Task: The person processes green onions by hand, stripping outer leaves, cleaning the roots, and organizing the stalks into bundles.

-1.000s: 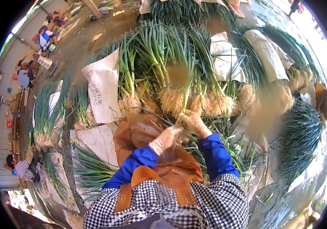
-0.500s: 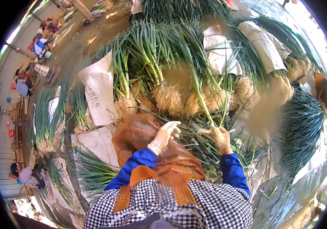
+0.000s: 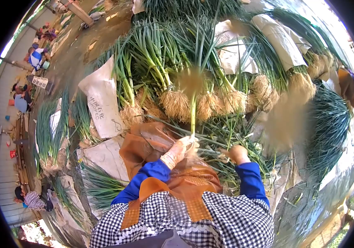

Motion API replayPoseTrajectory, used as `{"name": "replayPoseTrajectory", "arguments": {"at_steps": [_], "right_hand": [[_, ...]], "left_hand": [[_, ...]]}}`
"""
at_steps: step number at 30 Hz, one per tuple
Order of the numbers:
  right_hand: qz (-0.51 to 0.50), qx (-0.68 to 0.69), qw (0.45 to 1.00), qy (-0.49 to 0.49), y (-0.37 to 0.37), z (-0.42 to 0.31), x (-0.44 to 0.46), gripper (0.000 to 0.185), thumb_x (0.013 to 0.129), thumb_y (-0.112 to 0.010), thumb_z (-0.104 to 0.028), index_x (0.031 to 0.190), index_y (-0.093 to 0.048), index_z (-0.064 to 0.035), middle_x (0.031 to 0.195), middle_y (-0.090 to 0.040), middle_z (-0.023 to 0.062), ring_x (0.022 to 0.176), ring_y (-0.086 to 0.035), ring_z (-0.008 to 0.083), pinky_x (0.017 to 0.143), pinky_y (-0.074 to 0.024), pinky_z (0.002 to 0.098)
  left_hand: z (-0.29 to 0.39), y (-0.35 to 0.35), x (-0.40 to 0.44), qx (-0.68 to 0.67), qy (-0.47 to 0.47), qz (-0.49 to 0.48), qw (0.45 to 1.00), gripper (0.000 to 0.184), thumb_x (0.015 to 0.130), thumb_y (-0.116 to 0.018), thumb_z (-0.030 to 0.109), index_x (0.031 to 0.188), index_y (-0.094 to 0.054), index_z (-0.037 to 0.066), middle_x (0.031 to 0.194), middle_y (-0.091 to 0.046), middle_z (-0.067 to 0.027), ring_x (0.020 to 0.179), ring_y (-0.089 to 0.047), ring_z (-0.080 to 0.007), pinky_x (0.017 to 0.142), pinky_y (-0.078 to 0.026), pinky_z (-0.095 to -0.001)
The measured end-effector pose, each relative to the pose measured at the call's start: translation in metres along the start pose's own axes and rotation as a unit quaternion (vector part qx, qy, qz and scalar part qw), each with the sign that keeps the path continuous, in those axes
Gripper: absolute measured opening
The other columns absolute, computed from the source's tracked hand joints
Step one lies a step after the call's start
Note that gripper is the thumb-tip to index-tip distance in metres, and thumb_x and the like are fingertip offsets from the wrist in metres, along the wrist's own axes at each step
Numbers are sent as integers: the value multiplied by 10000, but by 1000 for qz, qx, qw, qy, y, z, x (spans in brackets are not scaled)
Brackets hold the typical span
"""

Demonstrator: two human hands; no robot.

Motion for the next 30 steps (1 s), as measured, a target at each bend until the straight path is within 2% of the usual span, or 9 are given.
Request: {"name": "replayPoseTrajectory", "arguments": {"at_steps": [4, 9, 13, 16, 19, 21, 24, 27, 30], "right_hand": [[141, 559, 799, 173, 106, -96, -12, 418, 828, -565, -412, 948, -607, -14, 668, -574, 115, 632, -566, 217, 584, -450, 333], [456, 293, 831, 127, 132, -133, 8, 365, 847, -541, -387, 711, -550, -49, 677, -572, 167, 643, -542, 351, 571, -448, 376], [245, 606, 714, 251, 91, -130, -24, 266, 886, -520, -281, 817, -606, -39, 617, -556, 35, 598, -537, 169, 577, -452, 343], [173, 550, 765, 287, 70, -108, -89, 261, 899, -504, -253, 879, -621, -21, 730, -622, 41, 658, -568, 144, 620, -473, 321], [120, 625, 747, 194, 26, -10, -72, 291, 891, -513, -316, 985, -618, -61, 864, -662, 50, 736, -624, 193, 639, -492, 345], [63, 155, 982, 84, -8, 34, -41, 411, 867, -487, -433, 1036, -606, -78, 898, -664, 66, 764, -641, 239, 648, -500, 367], [54, -45, 996, 62, -10, 35, -7, 536, 839, -453, -535, 1036, -614, -63, 915, -641, 165, 792, -635, 316, 714, -494, 413], [370, 373, 835, 164, 114, -32, -41, 337, 844, -567, -365, 958, -628, -53, 856, -645, 149, 759, -623, 305, 688, -493, 359], [691, 171, 695, 97, 205, -18, -19, 288, 780, -655, -360, 896, -618, -99, 805, -637, 100, 708, -619, 184, 595, -506, 292]], "left_hand": [[-15, -27, -14, -29, 53, -15, 998, 143, 917, -461, 240, 1001, -512, 137, 676, -449, 45, 517, -381, -54, 431, -288, -181], [-17, -12, -10, -94, 24, 51, 994, 202, 901, -463, 376, 856, -500, 183, 573, -366, 58, 454, -338, -84, 392, -256, -217], [-26, 2, -1, -217, 45, 79, 972, 288, 900, -439, 440, 848, -518, 168, 565, -365, 52, 451, -346, -105, 392, -286, -240], [21, -16, -32, -174, 33, 220, 959, 311, 908, -416, 462, 810, -475, 173, 546, -352, 36, 435, -328, -111, 380, -273, -237], [28, -5, -6, -272, 6, -38, 961, 339, 924, -389, 453, 723, -464, 190, 501, -273, 63, 399, -260, -85, 357, -209, -235], [31, -10, -13, -271, 16, -51, 961, 350, 921, -387, 461, 710, -456, 190, 494, -263, 60, 384, -245, -91, 345, -200, -238], [22, -30, -17, -271, 50, -140, 951, 369, 921, -374, 475, 702, -450, 188, 492, -256, 57, 378, -255, -98, 342, -216, -232], [22, -36, -22, -236, 45, -168, 956, 314, 925, -410, 434, 922, -532, 144, 488, -252, 60, 384, -276, -64, 338, -238, -210], [59, -61, -49, -191, -21, -227, 955, 501, 947, -405, 302, 1379, -276, 82, 490, -268, 48, 385, -268, -63, 341, -272, -219]]}}
Point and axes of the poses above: each hand's wrist, its own x-axis towards the middle knuckle, its own y-axis out of the back of the hand, z = x × y, the point moved 9 cm from there along x, towards the middle knuckle
